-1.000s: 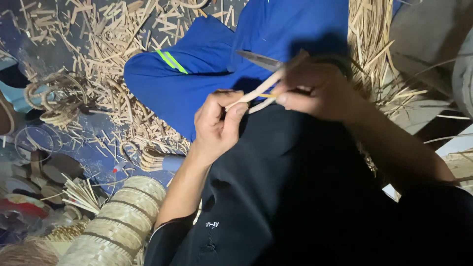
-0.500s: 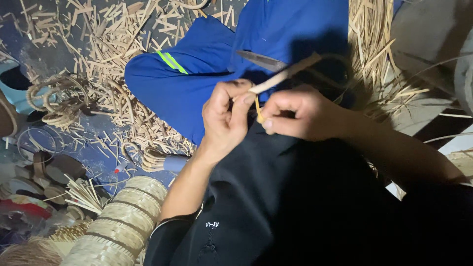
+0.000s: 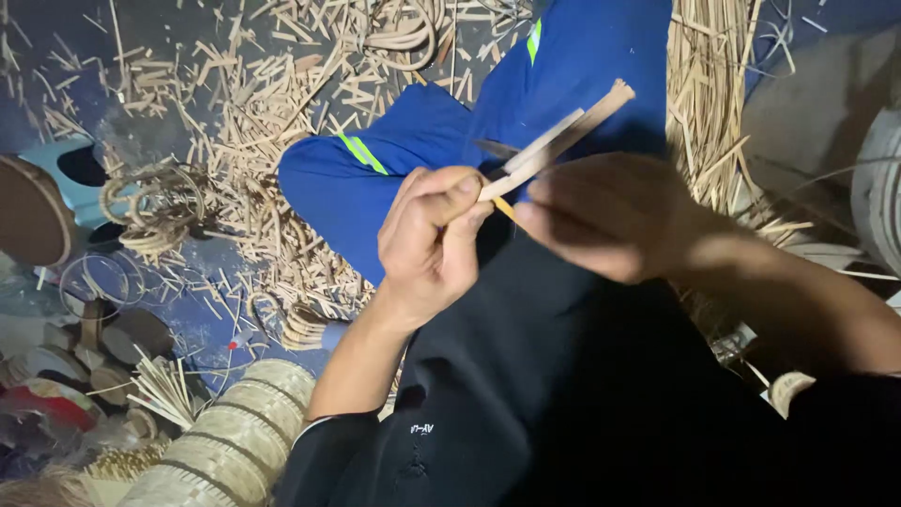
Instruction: Weaving and trimming bamboo strips to create a handle or craft component.
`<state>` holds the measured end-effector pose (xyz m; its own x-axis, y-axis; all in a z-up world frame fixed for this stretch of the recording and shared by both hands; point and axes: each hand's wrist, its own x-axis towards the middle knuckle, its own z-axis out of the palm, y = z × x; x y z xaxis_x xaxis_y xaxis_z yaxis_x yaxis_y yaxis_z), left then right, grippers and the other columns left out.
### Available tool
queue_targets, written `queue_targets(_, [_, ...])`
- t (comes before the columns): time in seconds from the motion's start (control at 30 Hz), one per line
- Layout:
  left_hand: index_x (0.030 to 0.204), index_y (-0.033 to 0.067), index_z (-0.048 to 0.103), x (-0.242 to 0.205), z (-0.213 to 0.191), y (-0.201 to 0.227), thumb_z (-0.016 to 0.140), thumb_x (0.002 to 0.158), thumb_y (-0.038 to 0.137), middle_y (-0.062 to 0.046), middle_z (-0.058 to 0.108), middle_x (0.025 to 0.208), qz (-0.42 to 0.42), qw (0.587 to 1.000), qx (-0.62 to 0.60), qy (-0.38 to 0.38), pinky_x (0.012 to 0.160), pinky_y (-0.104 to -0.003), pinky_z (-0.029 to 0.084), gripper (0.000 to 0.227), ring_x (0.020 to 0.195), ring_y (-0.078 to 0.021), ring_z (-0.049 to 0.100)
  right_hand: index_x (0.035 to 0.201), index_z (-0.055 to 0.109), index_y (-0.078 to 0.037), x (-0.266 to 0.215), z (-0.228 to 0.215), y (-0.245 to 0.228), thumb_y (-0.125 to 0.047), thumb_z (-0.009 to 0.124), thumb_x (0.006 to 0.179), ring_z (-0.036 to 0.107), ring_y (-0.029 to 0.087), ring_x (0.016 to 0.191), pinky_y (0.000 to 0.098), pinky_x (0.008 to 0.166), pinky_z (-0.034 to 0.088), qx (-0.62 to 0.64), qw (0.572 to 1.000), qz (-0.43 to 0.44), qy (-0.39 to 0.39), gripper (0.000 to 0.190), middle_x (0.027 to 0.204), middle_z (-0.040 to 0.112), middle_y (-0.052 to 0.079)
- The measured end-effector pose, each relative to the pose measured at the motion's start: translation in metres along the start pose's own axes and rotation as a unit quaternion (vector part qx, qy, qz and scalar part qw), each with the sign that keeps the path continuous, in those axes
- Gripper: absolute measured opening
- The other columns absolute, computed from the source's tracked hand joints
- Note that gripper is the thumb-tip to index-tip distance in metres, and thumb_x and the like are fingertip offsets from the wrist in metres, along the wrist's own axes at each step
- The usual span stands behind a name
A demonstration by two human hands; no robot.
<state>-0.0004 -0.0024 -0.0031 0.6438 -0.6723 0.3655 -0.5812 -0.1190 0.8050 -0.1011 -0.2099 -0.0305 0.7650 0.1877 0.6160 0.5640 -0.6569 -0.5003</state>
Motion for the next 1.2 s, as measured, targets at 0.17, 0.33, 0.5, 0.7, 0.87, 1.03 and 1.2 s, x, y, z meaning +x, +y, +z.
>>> queue_targets(0.17, [0.106,-0.0011,0.059,-0.002,0.007,-0.007,0.07,0.1,-0.007,-0.016,0.071,0.108,-0.05,0.998,-0.021,-0.018,0.078,-0.031,0.056,0.013,0.09,-0.0251,0.069,0.104,0.073,0.001,0.025,-0.013,-0.006,-0.003,0.078,0.09,0.068,0.023,0.088,0.034,0.072,0.057,-0.112,0.989,-0.091,-0.017,0.016,0.096,0.068,0.008])
queue_targets(0.33, [0.106,-0.0033,0.062,-0.015,0.007,-0.011,0.067,0.102,-0.003,-0.016,0.071,0.108,-0.117,0.987,-0.064,-0.087,0.089,-0.033,0.057,0.007,0.099,-0.026,0.072,0.102,0.073,0.001,0.039,-0.018,0.001,-0.009,0.075,0.091,0.067,0.021,0.087,0.0331,0.07,0.056,-0.085,0.99,-0.109,-0.015,0.015,0.096,0.07,0.007])
queue_targets(0.5, [0.103,0.0007,0.066,-0.023,-0.003,-0.004,0.069,0.102,0.0,-0.011,0.071,0.093,-0.172,0.962,-0.08,-0.195,0.078,-0.033,0.056,0.003,0.083,-0.0208,0.07,0.102,0.078,-0.012,0.012,0.004,0.01,-0.023,0.075,0.089,0.07,0.023,0.065,0.0365,0.053,0.052,0.062,0.97,0.131,-0.194,0.017,0.079,0.072,0.008])
queue_targets(0.7, [0.109,-0.0002,0.057,-0.03,-0.008,-0.01,0.066,0.105,-0.001,-0.017,0.069,0.108,-0.064,0.976,-0.033,-0.206,0.083,-0.036,0.056,0.01,0.089,-0.0304,0.068,0.094,0.079,-0.008,0.014,0.019,0.021,-0.022,0.073,0.089,0.067,0.017,0.058,0.0322,0.053,0.051,0.216,0.901,0.322,-0.194,0.016,0.075,0.073,0.009])
queue_targets(0.87, [0.113,-0.0063,0.06,-0.039,0.003,-0.013,0.069,0.096,-0.012,-0.022,0.069,0.106,0.008,0.99,0.026,-0.141,0.079,-0.039,0.055,0.02,0.089,-0.0346,0.068,0.083,0.079,-0.005,0.021,0.028,0.034,-0.032,0.071,0.09,0.059,0.009,0.051,0.0287,0.046,0.046,0.377,0.758,0.458,-0.271,0.029,0.062,0.07,0.006])
queue_targets(1.03, [0.112,-0.0066,0.064,-0.033,0.006,-0.012,0.07,0.092,-0.013,-0.021,0.069,0.107,0.042,0.99,0.023,-0.134,0.076,-0.038,0.056,0.022,0.088,-0.0336,0.069,0.077,0.077,-0.001,0.016,0.037,0.052,-0.035,0.069,0.091,0.053,0.008,0.051,0.0283,0.046,0.041,0.459,0.647,0.484,-0.369,0.037,0.058,0.064,0.003])
queue_targets(1.2, [0.115,-0.0007,0.066,-0.027,-0.002,-0.005,0.063,0.107,0.0,-0.013,0.069,0.106,-0.151,0.974,-0.027,-0.168,0.077,-0.03,0.056,0.008,0.086,-0.0224,0.07,0.085,0.078,-0.005,0.047,0.016,0.048,-0.039,0.068,0.092,0.061,0.016,0.054,0.0316,0.051,0.046,0.35,0.589,0.568,-0.455,0.037,0.062,0.069,0.006])
